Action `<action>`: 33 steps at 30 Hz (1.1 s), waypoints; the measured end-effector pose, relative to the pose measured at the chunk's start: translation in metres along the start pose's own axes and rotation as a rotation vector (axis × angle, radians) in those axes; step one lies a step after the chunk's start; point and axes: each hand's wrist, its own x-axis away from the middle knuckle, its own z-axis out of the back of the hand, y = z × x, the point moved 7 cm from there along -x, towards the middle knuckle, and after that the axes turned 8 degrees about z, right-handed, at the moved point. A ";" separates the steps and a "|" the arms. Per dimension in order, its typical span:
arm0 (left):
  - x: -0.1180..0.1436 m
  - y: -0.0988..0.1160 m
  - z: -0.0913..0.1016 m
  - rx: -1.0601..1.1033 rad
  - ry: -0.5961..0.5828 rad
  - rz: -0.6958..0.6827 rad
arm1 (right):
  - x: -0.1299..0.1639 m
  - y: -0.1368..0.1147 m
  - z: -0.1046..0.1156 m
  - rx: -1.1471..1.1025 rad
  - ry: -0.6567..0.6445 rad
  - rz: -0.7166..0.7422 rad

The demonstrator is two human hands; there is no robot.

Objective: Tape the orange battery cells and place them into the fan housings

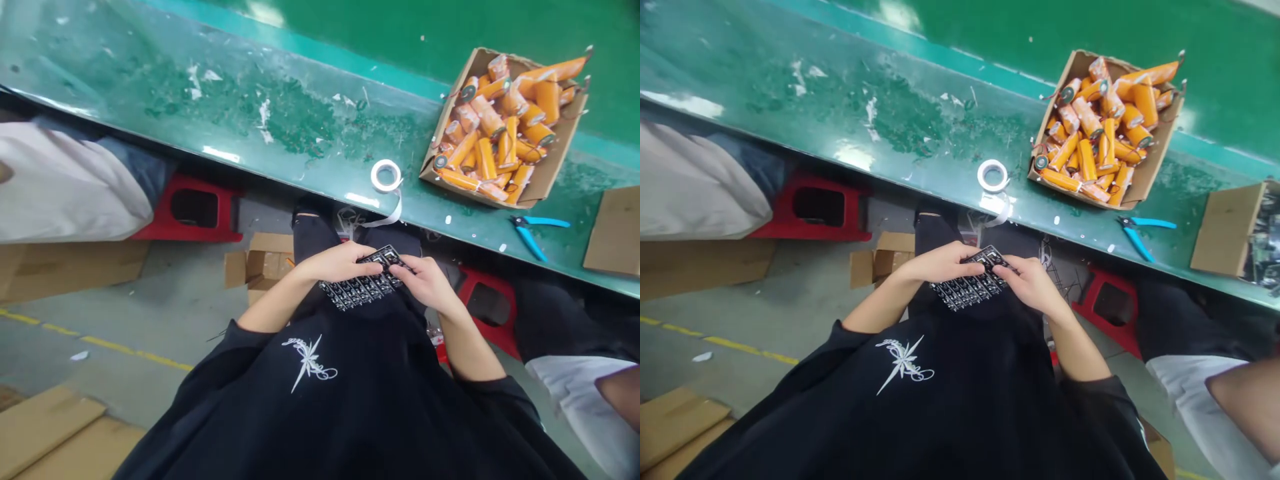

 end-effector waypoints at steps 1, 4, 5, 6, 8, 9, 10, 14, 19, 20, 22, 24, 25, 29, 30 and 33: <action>0.003 -0.001 -0.001 -0.007 0.014 0.009 | 0.000 0.005 0.000 -0.025 0.006 -0.003; 0.010 -0.003 -0.003 -0.020 0.075 0.015 | 0.006 0.014 0.001 -0.125 -0.111 0.015; 0.010 -0.003 -0.005 -0.007 0.066 0.013 | 0.008 0.014 0.002 -0.150 -0.164 0.026; 0.008 -0.003 -0.010 0.023 0.029 0.012 | 0.010 0.012 0.004 -0.167 -0.210 0.038; 0.002 -0.004 -0.025 0.124 -0.140 0.011 | 0.008 0.009 0.012 -0.169 -0.242 0.060; -0.001 -0.003 -0.034 0.175 -0.250 0.008 | 0.005 0.008 0.017 -0.150 -0.217 0.065; -0.004 -0.001 -0.043 0.209 -0.349 0.002 | 0.002 0.009 0.023 -0.120 -0.170 0.067; -0.014 0.002 -0.050 0.097 -0.280 -0.017 | -0.002 0.018 0.025 -0.139 0.022 0.034; -0.007 0.000 -0.036 -0.077 -0.026 0.031 | 0.016 0.046 -0.010 -0.516 0.212 -0.109; -0.005 -0.001 -0.035 -0.078 -0.012 0.038 | 0.020 0.051 -0.015 -0.576 0.259 -0.136; -0.003 -0.005 -0.030 -0.079 0.060 0.056 | 0.027 0.056 -0.021 -0.631 0.285 -0.178; -0.001 -0.009 -0.023 -0.099 0.158 0.069 | 0.029 0.055 -0.028 -0.610 0.181 -0.200; -0.001 -0.010 -0.020 -0.112 0.194 0.069 | 0.030 0.052 -0.031 -0.592 0.115 -0.203; -0.004 -0.018 -0.025 -0.039 0.079 0.057 | 0.029 0.042 -0.025 -0.476 -0.025 -0.135; -0.006 -0.020 -0.029 0.017 -0.002 0.062 | 0.027 0.041 -0.019 -0.393 -0.013 -0.090; -0.009 -0.025 -0.039 0.134 -0.159 0.088 | 0.026 0.043 0.002 -0.139 0.179 -0.016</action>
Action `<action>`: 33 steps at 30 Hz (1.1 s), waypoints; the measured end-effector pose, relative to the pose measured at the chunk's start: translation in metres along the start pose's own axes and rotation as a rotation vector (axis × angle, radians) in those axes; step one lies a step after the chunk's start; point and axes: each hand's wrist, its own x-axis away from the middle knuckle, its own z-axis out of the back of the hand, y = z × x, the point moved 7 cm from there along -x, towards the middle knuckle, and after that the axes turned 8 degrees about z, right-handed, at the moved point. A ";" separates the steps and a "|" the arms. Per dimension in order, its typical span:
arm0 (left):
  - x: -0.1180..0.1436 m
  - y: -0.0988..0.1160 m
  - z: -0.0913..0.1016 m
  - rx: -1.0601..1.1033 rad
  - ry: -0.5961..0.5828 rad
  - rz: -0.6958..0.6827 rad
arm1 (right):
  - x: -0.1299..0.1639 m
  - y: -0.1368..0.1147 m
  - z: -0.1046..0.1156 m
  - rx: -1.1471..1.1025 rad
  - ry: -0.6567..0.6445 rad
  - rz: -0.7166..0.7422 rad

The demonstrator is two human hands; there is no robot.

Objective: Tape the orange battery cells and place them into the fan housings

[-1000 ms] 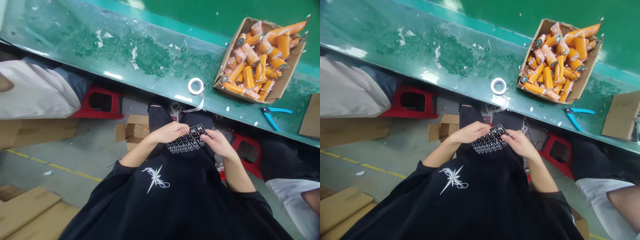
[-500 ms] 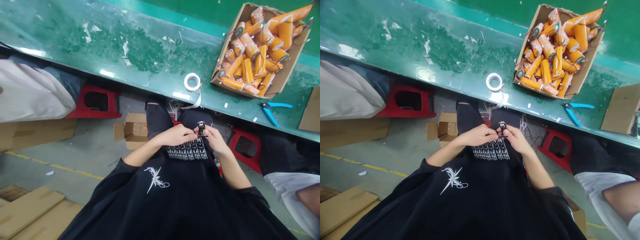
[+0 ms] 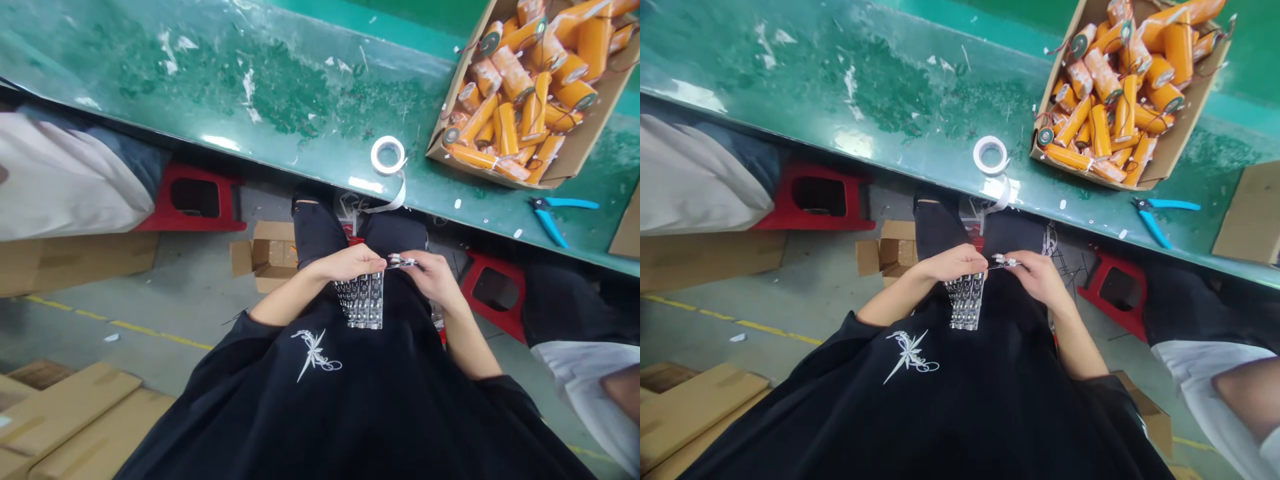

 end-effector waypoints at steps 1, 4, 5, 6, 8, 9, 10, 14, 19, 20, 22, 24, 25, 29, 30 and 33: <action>-0.001 -0.001 0.002 -0.004 0.029 0.006 | 0.000 0.003 0.004 0.003 0.071 -0.008; 0.000 0.000 0.016 -0.098 0.285 0.027 | 0.006 0.016 -0.011 -0.265 0.077 -0.106; 0.002 0.001 0.019 -0.133 0.356 0.038 | 0.008 0.019 -0.021 -0.364 0.033 -0.143; 0.003 0.001 0.020 -0.161 0.401 0.051 | 0.010 0.021 -0.031 -0.431 -0.006 -0.179; 0.006 0.001 0.019 -0.206 0.434 0.076 | 0.015 0.027 -0.041 -0.472 -0.013 -0.245; 0.007 0.000 0.019 -0.231 0.441 0.084 | 0.016 0.029 -0.042 -0.470 0.013 -0.271; 0.008 0.000 0.019 -0.255 0.449 0.088 | 0.017 0.032 -0.041 -0.465 0.042 -0.288; 0.010 -0.004 0.019 -0.185 0.377 0.060 | 0.013 0.035 -0.034 -0.429 0.040 -0.278; 0.004 -0.012 0.007 0.181 0.077 0.071 | 0.002 0.038 -0.014 -0.283 0.184 -0.221; 0.004 -0.012 0.007 0.205 0.077 0.076 | 0.001 0.039 -0.015 -0.293 0.199 -0.227; 0.004 -0.009 0.015 0.138 0.218 0.066 | 0.004 0.040 -0.027 -0.394 0.153 -0.258; 0.009 -0.002 0.026 -0.079 0.455 0.046 | 0.008 0.039 -0.045 -0.544 0.083 -0.281; 0.011 0.002 0.029 -0.208 0.547 0.040 | 0.010 0.038 -0.053 -0.606 0.061 -0.289; 0.017 0.013 0.027 -0.512 0.643 0.043 | 0.015 0.043 -0.067 -0.662 0.129 -0.342; 0.019 0.014 0.027 -0.533 0.650 0.051 | 0.015 0.045 -0.064 -0.642 0.180 -0.351; 0.023 0.009 0.029 -0.468 0.635 0.085 | 0.012 0.044 -0.050 -0.594 0.260 -0.336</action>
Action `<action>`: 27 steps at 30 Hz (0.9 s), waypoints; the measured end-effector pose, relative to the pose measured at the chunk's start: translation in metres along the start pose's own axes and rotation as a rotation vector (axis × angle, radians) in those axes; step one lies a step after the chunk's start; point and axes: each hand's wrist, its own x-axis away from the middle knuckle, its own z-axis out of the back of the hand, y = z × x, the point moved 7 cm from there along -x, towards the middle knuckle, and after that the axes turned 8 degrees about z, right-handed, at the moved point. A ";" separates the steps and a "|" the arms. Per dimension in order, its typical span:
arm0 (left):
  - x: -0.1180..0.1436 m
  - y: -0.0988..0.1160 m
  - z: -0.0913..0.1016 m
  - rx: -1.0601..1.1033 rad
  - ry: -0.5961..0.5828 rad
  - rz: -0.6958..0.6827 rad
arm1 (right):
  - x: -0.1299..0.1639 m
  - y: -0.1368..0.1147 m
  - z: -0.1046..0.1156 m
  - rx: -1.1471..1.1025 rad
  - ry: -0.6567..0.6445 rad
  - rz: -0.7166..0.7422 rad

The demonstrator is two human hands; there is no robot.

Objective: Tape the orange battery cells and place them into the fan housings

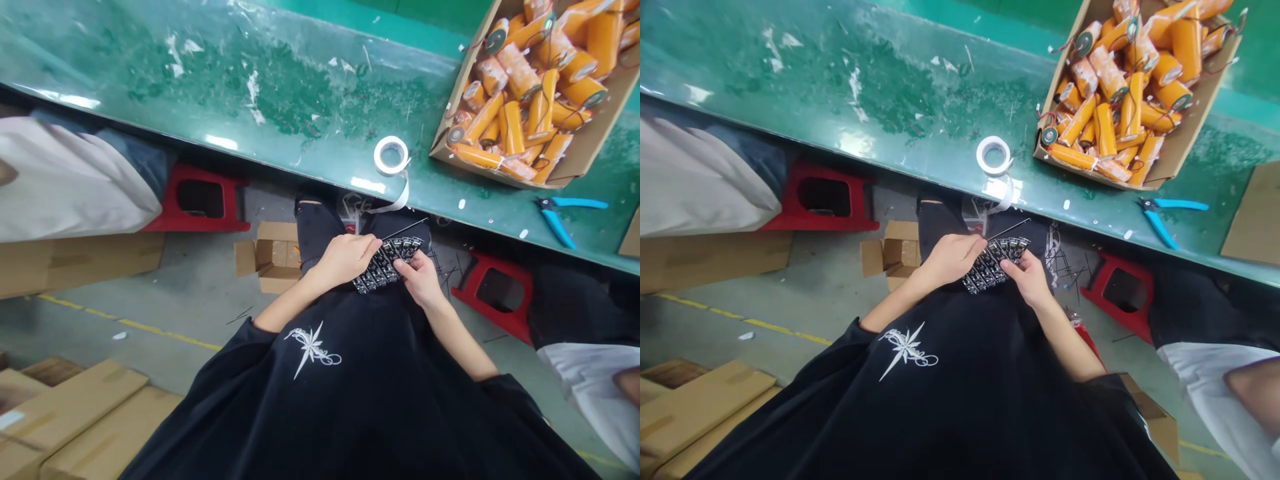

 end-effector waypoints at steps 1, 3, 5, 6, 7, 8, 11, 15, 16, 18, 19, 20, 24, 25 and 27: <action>0.000 -0.003 -0.002 0.081 -0.055 0.017 | -0.001 -0.004 0.001 0.015 -0.025 0.007; 0.001 -0.006 -0.013 0.316 -0.238 0.050 | -0.003 -0.013 0.002 0.053 -0.088 0.027; 0.002 -0.006 -0.022 0.529 -0.392 0.097 | -0.005 -0.020 0.005 0.060 -0.097 0.054; 0.002 -0.006 -0.024 0.584 -0.404 0.117 | -0.005 -0.021 0.006 0.047 -0.085 0.062; 0.001 -0.006 -0.023 0.589 -0.367 0.126 | -0.006 -0.022 0.007 0.025 -0.074 0.063; 0.000 -0.005 -0.019 0.545 -0.292 0.119 | -0.005 -0.020 0.005 0.001 -0.076 0.055; -0.002 0.002 -0.004 0.244 -0.026 0.042 | -0.002 -0.014 -0.004 -0.040 -0.127 0.016; -0.001 0.007 -0.001 -0.028 0.104 -0.019 | 0.001 -0.011 -0.013 -0.064 -0.158 -0.019; -0.001 0.006 -0.001 -0.055 0.112 -0.024 | 0.001 -0.011 -0.014 -0.062 -0.167 -0.028; -0.001 0.004 -0.003 -0.078 0.110 -0.030 | 0.000 -0.011 -0.016 -0.025 -0.181 -0.043; 0.000 0.004 -0.004 -0.076 0.104 -0.033 | -0.001 -0.011 -0.015 0.007 -0.175 -0.042; 0.001 0.004 -0.004 -0.068 0.098 -0.037 | -0.003 -0.012 -0.013 0.040 -0.155 -0.032; 0.005 0.001 0.002 -0.027 0.084 -0.014 | -0.006 -0.016 -0.001 0.102 0.003 0.052; 0.005 -0.001 0.004 -0.002 0.069 0.009 | -0.006 -0.017 0.001 0.104 0.020 0.062; 0.004 -0.006 0.006 0.097 -0.002 0.060 | -0.006 -0.017 0.002 0.109 0.008 0.065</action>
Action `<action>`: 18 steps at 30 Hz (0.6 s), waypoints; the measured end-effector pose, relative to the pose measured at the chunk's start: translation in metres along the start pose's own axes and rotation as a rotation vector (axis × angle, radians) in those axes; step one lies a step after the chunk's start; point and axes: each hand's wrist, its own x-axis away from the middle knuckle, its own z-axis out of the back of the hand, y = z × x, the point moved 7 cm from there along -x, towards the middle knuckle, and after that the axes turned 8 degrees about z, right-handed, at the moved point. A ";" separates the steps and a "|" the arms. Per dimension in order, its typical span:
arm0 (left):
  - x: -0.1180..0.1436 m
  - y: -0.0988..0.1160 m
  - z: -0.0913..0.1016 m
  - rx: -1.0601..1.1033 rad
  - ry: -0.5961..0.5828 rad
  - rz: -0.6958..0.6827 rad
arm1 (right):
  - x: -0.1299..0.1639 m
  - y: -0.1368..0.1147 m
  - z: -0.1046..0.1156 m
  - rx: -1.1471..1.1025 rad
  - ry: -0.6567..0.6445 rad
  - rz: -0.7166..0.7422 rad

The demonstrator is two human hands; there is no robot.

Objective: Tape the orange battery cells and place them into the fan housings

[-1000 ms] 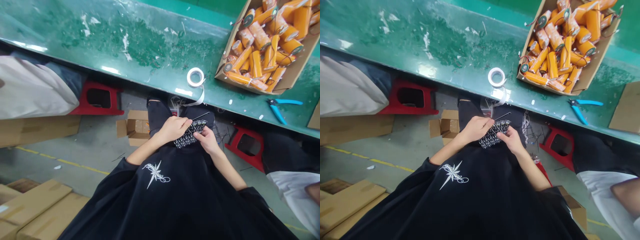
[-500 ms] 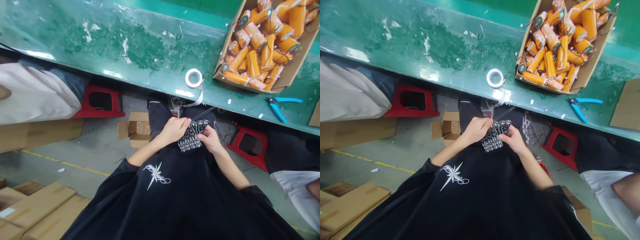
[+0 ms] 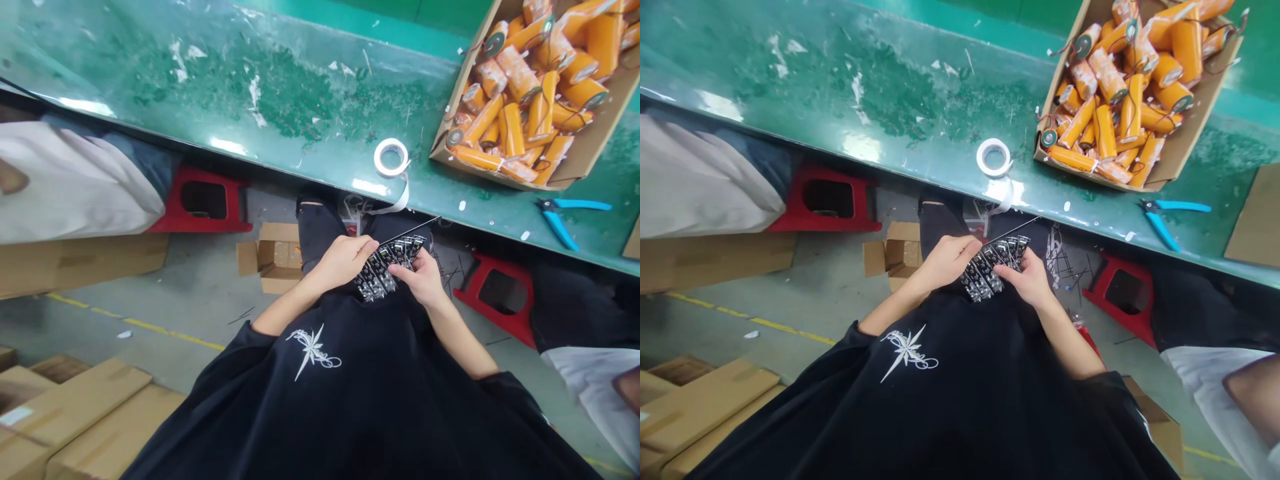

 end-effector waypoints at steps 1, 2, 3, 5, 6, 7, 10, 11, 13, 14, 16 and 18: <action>-0.001 -0.002 -0.001 0.076 -0.063 0.020 | -0.001 0.000 0.000 0.005 -0.016 0.003; -0.001 -0.003 -0.003 0.157 -0.135 0.031 | -0.001 -0.001 0.001 0.012 -0.026 0.010; -0.002 -0.003 -0.006 0.229 -0.202 0.035 | -0.003 -0.001 0.001 0.022 -0.029 0.019; -0.003 -0.003 -0.007 0.303 -0.246 0.040 | -0.005 0.001 0.001 0.032 -0.021 0.029; -0.004 -0.004 -0.005 0.290 -0.203 0.041 | -0.005 0.004 0.000 0.022 -0.013 0.024; -0.005 -0.005 -0.002 0.246 -0.124 0.040 | -0.004 0.008 -0.002 0.000 -0.011 0.012; -0.004 -0.004 0.006 0.067 0.095 0.012 | 0.001 0.021 -0.018 -0.114 -0.067 -0.046; -0.004 -0.004 0.005 0.020 0.121 -0.001 | 0.003 0.024 -0.024 -0.151 -0.095 -0.062; -0.003 -0.004 0.001 -0.047 0.137 -0.010 | 0.007 0.026 -0.034 -0.220 -0.148 -0.091; -0.003 -0.004 0.000 -0.076 0.149 -0.010 | 0.008 0.026 -0.036 -0.247 -0.166 -0.103; -0.002 -0.005 0.002 -0.117 0.182 -0.011 | 0.008 0.023 -0.038 -0.258 -0.181 -0.118; -0.001 -0.005 0.006 -0.107 0.206 -0.025 | 0.005 0.019 -0.032 -0.224 -0.136 -0.115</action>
